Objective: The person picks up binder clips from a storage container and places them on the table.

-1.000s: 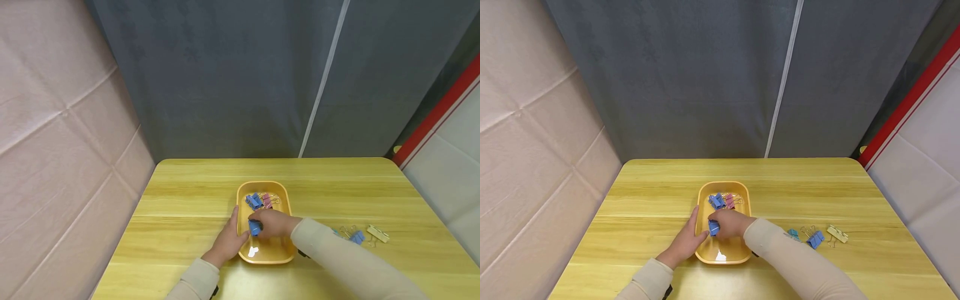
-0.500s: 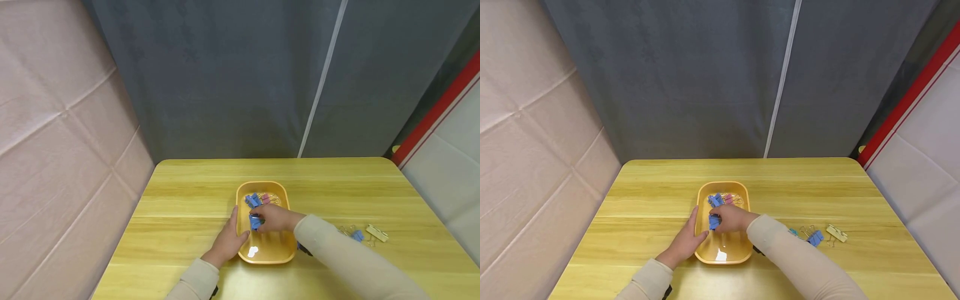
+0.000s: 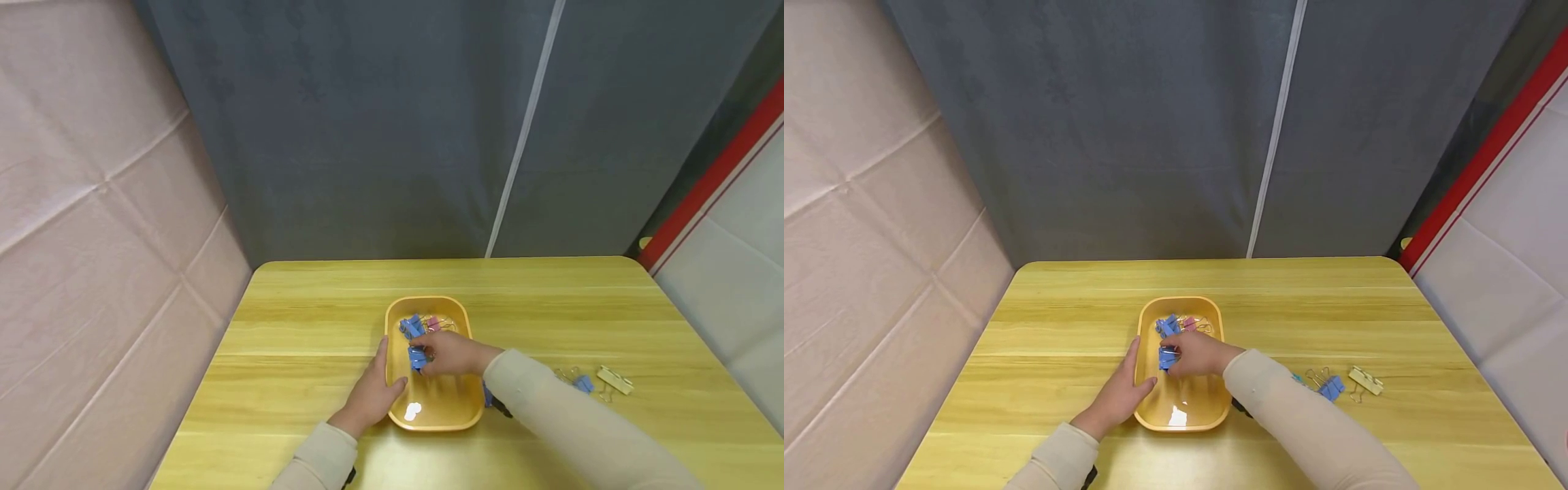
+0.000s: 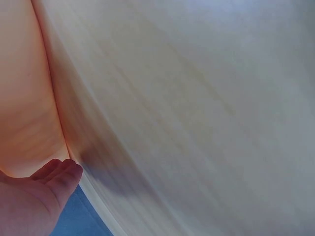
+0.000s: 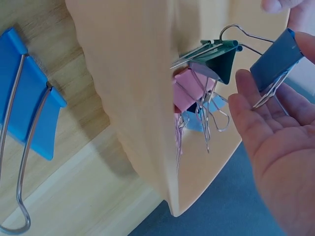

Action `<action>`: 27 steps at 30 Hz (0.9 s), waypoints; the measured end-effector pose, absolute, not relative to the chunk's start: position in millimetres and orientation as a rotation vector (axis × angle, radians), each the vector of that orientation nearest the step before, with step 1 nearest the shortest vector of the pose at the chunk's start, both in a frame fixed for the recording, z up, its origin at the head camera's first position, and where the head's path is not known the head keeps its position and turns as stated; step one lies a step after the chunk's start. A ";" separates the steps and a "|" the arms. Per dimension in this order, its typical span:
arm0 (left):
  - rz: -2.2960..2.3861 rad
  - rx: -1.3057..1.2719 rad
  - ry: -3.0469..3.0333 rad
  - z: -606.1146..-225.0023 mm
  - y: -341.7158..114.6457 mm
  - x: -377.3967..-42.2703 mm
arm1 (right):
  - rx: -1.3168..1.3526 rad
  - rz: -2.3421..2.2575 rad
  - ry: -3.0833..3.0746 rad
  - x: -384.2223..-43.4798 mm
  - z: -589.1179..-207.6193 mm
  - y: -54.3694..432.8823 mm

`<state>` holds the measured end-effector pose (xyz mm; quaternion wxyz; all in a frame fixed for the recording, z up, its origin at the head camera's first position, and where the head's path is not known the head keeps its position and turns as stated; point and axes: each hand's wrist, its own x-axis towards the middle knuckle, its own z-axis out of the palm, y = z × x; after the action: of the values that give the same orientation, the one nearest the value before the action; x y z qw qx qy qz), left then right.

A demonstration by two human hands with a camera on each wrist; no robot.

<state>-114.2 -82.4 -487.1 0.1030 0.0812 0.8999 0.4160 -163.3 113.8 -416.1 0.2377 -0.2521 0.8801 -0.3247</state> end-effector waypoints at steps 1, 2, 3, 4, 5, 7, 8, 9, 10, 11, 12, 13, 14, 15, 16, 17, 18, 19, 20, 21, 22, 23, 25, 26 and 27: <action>1.230 0.242 2.657 -487.2 -82.4 -114.3 | -0.694 -0.910 2.407 -163.8 -416.0 115.2; 1.231 0.243 2.658 -487.2 -82.3 -114.3 | -0.695 -0.930 2.399 -164.3 -416.1 116.5; 1.233 0.246 2.659 -487.2 -82.2 -114.3 | -0.695 -0.954 2.389 -164.9 -416.2 117.8; 1.234 0.249 2.661 -487.4 -82.1 -114.4 | -0.695 -0.979 2.378 -165.4 -416.3 119.0; 1.237 0.255 2.663 -487.3 -82.0 -114.5 | -0.696 -0.991 2.374 -165.8 -416.2 120.0; 1.239 0.264 2.664 -487.7 -81.9 -114.4 | -0.686 -1.007 2.373 -166.6 -416.0 121.9; 1.238 0.269 2.666 -487.6 -81.9 -114.4 | -0.676 -1.017 2.371 -166.9 -416.0 122.6; 1.239 0.273 2.666 -487.8 -81.9 -114.4 | -0.673 -1.026 2.370 -167.0 -415.7 123.4; 1.239 0.275 2.665 -487.9 -81.9 -114.5 | -0.672 -1.026 2.375 -167.4 -415.6 124.1; 1.239 0.275 2.663 -487.8 -82.0 -114.5 | -0.667 -1.026 2.380 -167.8 -415.5 124.7; 1.237 0.273 2.663 -488.0 -82.0 -114.7 | -0.661 -1.036 2.379 -168.3 -415.8 125.4; 1.236 0.271 2.662 -488.0 -82.1 -114.9 | -0.666 -1.041 2.383 -168.8 -416.0 126.0; 1.235 0.268 2.660 -488.1 -82.2 -115.2 | -0.670 -1.047 2.387 -169.2 -416.0 126.7; 1.234 0.265 2.657 -488.2 -82.4 -115.4 | -0.676 -1.050 2.393 -169.7 -415.9 127.5; 1.233 0.262 2.657 -488.0 -82.5 -115.7 | -0.680 -1.050 2.400 -170.3 -415.9 128.1; 1.233 0.261 2.655 -488.0 -82.5 -115.8 | -0.685 -1.052 2.404 -170.6 -415.6 128.8; 1.233 0.259 2.653 -488.0 -82.6 -115.8 | -0.692 -1.054 2.409 -170.8 -415.3 129.4; 1.234 0.257 2.650 -487.8 -82.6 -115.6 | -0.697 -1.050 2.414 -171.0 -414.7 130.1; 1.234 0.254 2.648 -487.7 -82.7 -115.6 | -0.696 -1.051 2.414 -171.1 -413.9 130.7; 1.234 0.253 2.646 -487.4 -82.7 -115.4 | -0.696 -1.054 2.412 -171.2 -413.5 131.1; 1.232 0.251 2.645 -487.3 -82.7 -115.2 | -0.692 -1.056 2.412 -171.3 -413.3 131.5; 1.231 0.250 2.644 -487.3 -82.7 -115.0 | -0.689 -1.058 2.412 -171.4 -413.3 132.0; 1.226 0.249 2.646 -487.3 -82.8 -114.5 | -0.684 -1.063 2.414 -171.4 -413.4 132.9; 1.224 0.248 2.648 -487.4 -82.8 -114.4 | -0.680 -1.063 2.416 -171.2 -413.4 133.3; 1.223 0.247 2.650 -487.4 -82.8 -114.2 | -0.679 -1.062 2.420 -171.0 -413.6 133.8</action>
<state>-114.2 -82.8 -487.4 0.1063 0.0839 0.8997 0.4151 -171.0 133.8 -413.6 0.2051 -0.2436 0.8681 -0.3809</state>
